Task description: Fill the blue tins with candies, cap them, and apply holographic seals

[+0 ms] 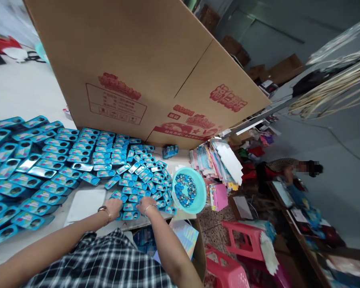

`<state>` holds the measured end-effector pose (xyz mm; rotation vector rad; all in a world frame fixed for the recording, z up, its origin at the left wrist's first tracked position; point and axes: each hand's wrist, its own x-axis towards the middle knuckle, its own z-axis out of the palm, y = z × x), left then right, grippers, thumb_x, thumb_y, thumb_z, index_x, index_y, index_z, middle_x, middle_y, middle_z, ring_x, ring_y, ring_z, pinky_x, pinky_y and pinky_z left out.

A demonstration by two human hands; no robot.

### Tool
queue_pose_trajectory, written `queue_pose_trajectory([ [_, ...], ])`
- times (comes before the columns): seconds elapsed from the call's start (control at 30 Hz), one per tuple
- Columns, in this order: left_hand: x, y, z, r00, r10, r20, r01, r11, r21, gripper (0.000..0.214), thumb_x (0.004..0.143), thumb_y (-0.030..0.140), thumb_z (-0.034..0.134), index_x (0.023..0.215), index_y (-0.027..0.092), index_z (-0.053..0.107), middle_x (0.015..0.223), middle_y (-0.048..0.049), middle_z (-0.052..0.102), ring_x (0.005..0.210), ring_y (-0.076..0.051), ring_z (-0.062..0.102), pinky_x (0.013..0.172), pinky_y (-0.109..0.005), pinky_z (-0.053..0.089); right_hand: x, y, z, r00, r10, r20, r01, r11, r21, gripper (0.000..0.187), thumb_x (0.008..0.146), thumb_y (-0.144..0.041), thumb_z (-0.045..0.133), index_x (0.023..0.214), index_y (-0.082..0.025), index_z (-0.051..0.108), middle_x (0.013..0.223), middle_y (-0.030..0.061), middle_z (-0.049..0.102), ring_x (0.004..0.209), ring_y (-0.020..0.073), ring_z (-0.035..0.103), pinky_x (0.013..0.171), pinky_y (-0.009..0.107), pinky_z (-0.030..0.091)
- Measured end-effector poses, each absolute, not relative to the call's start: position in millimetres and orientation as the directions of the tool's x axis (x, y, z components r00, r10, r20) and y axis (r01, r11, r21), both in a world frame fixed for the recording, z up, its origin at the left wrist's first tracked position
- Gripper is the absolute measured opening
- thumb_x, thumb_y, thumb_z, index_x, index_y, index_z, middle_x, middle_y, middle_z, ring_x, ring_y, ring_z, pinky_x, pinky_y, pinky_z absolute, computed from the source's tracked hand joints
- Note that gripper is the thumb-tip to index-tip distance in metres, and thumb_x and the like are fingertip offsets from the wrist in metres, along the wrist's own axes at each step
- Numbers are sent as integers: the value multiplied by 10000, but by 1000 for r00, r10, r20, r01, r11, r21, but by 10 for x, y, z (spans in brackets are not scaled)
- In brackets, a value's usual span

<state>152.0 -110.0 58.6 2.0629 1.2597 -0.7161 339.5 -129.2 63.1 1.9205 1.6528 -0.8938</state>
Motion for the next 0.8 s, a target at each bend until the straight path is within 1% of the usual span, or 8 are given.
queue_pose_trajectory([
  [0.1, 1498, -1107, 548, 412, 582, -701, 902, -371, 222, 293, 912, 354, 627, 1119, 147, 644, 1151, -81, 667, 1052, -218, 640, 922, -451, 531, 3317, -1195, 637, 59, 674, -736, 986, -156, -65, 252, 779, -438, 677, 842, -206, 753, 1005, 105, 752, 971, 292, 695, 768, 332, 520],
  [0.17, 1482, -1116, 518, 410, 589, -697, 904, -365, 223, 293, 910, 353, 631, 1118, 147, 644, 1150, -81, 667, 1049, -218, 641, 921, -450, 531, 3340, -1196, 664, 21, 677, -736, 987, -133, -94, 251, 788, -451, 669, 848, -222, 753, 1012, 80, 753, 976, 274, 692, 766, 311, 511],
  [0.27, 1468, -1131, 493, 403, 598, -693, 909, -348, 228, 284, 907, 351, 635, 1104, 145, 648, 1140, -80, 670, 1044, -216, 643, 918, -446, 532, 3493, -1272, 734, -2, 692, -722, 984, -127, -124, 278, 837, -498, 604, 875, -266, 752, 991, 25, 755, 945, 220, 690, 726, 257, 492],
  [0.33, 1467, -1134, 493, 402, 600, -691, 911, -339, 236, 282, 908, 353, 633, 1098, 146, 650, 1139, -79, 670, 1045, -216, 642, 918, -446, 532, 3645, -1334, 785, 34, 704, -710, 983, -150, -101, 289, 864, -495, 570, 899, -274, 753, 989, 19, 755, 934, 206, 690, 714, 245, 485],
  [0.4, 1470, -1131, 500, 403, 600, -691, 911, -336, 240, 284, 909, 354, 632, 1101, 145, 649, 1141, -80, 669, 1045, -216, 642, 918, -447, 532, 3799, -1385, 819, 95, 706, -702, 982, -184, -52, 262, 865, -448, 573, 910, -267, 756, 1001, 38, 756, 944, 217, 692, 724, 256, 489],
  [0.53, 1473, -1112, 504, 419, 587, -693, 903, -354, 245, 287, 907, 351, 636, 1109, 148, 647, 1143, -79, 668, 1042, -215, 642, 915, -444, 533, 3997, -1448, 804, 199, 672, -714, 969, -244, 40, 206, 834, -374, 609, 851, -242, 766, 988, 82, 765, 941, 253, 708, 746, 293, 511],
  [0.7, 1466, -1095, 499, 431, 587, -685, 896, -366, 250, 275, 896, 347, 647, 1083, 144, 655, 1123, -78, 678, 1049, -219, 642, 922, -444, 524, 4079, -1463, 725, 257, 648, -717, 956, -280, 89, 216, 843, -376, 611, 895, -238, 768, 1055, 103, 760, 993, 271, 710, 791, 320, 529],
  [0.8, 1468, -1088, 508, 435, 592, -678, 897, -354, 266, 245, 877, 292, 657, 1065, 135, 662, 1103, -88, 693, 1034, -227, 655, 903, -437, 527, 4101, -1444, 706, 264, 640, -721, 954, -286, 95, 223, 840, -409, 623, 882, -243, 766, 1052, 97, 761, 1006, 278, 711, 800, 328, 536],
])
